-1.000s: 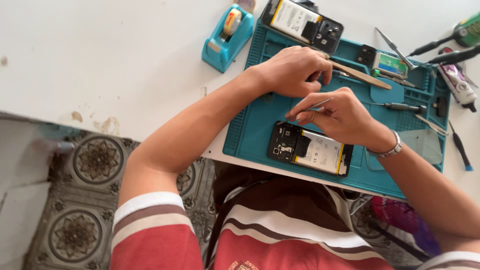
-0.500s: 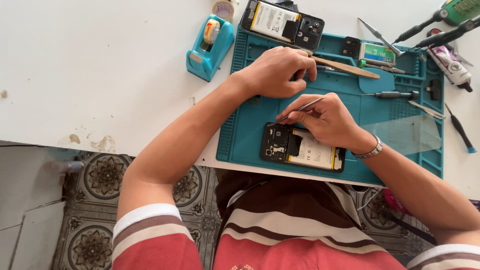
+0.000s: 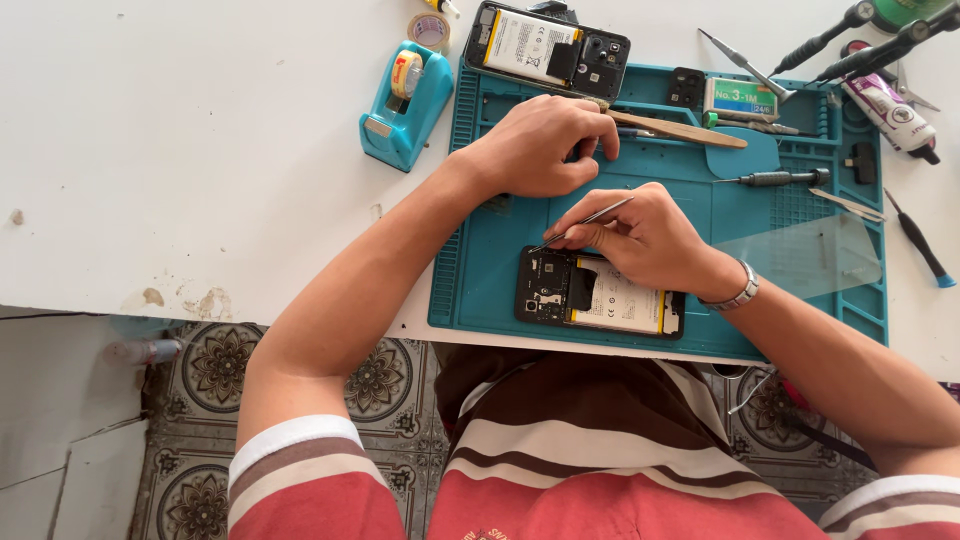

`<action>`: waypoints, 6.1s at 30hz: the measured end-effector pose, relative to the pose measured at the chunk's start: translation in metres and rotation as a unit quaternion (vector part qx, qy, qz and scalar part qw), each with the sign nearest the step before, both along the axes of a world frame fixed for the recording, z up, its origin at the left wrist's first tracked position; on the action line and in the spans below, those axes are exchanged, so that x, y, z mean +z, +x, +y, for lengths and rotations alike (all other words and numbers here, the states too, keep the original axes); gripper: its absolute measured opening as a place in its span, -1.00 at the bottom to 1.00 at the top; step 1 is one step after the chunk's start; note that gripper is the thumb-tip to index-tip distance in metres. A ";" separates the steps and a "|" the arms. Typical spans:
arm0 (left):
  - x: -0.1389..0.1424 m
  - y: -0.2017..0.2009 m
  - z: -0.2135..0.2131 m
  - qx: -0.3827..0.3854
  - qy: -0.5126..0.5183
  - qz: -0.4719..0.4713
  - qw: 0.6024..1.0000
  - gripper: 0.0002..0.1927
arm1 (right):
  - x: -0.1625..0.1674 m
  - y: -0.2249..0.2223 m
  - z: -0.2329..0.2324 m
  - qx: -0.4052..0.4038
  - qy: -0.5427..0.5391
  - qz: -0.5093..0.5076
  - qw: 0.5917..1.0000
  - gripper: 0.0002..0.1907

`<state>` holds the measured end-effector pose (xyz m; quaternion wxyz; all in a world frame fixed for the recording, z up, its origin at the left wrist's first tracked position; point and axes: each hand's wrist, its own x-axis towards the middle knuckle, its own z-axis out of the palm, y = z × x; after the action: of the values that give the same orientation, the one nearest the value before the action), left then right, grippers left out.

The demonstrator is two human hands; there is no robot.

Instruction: The person removes a protective film from a disassembled smartphone, then uses tweezers to pick up small screws and place them into screw holes on the phone's internal frame. The person handles the phone, battery, and screws throughout the clip.

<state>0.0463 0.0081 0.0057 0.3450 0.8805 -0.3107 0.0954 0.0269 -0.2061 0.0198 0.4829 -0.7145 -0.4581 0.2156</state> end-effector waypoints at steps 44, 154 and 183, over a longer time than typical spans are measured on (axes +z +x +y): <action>-0.001 -0.001 0.001 0.000 0.004 0.004 1.000 -0.82 | 0.019 -0.013 0.001 0.044 0.003 -0.161 0.986 -0.86; 0.023 -0.017 0.001 -0.076 -0.012 0.038 0.996 -0.81 | 0.040 0.055 -0.041 0.000 -0.046 -0.196 0.980 -0.84; 0.015 -0.011 0.004 -0.110 -0.102 0.071 0.986 -0.88 | 0.043 0.063 -0.049 -0.039 -0.004 -0.174 0.984 -0.78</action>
<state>0.0348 0.0118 0.0205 0.4621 0.8061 -0.3689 0.0258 0.0901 -0.2548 0.0632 0.4008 -0.7605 -0.5058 0.0711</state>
